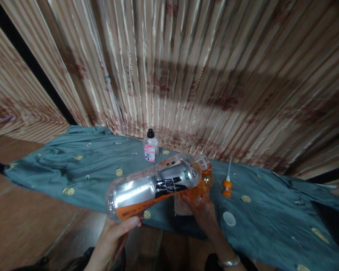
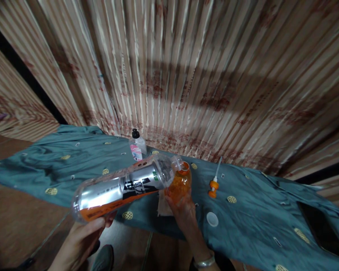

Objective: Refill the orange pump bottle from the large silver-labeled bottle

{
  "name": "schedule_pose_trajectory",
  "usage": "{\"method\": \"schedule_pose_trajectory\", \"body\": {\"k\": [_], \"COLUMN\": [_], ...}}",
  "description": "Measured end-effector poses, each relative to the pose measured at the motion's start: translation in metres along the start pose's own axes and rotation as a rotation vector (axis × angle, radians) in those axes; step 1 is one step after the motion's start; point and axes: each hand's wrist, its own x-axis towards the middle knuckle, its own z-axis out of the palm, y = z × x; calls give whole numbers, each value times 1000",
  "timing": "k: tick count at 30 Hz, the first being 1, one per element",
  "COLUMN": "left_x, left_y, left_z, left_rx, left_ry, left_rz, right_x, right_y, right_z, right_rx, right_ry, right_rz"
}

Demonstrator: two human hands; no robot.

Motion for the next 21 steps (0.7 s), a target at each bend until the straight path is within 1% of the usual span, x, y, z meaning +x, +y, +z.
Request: {"method": "schedule_pose_trajectory", "body": {"k": [3, 5, 7, 10, 15, 21], "left_x": [0, 0, 0, -1, -1, 0], "left_y": [1, 2, 3, 3, 3, 1], "left_z": [0, 0, 1, 2, 2, 0], "left_rx": [7, 10, 16, 16, -5, -23], "left_ry": [-22, -33, -32, -34, -47, -67], "left_rz": [6, 6, 6, 21, 35, 30], "right_x": [1, 1, 2, 2, 1, 2], "right_y": [-2, -4, -5, -6, -7, -14], "right_z": [-2, -3, -5, -6, -6, -11], "right_rx": [26, 54, 75, 83, 86, 92], "right_ry": [6, -11, -33, -23, -3, -32], "right_rz": [47, 68, 92, 122, 99, 89]}}
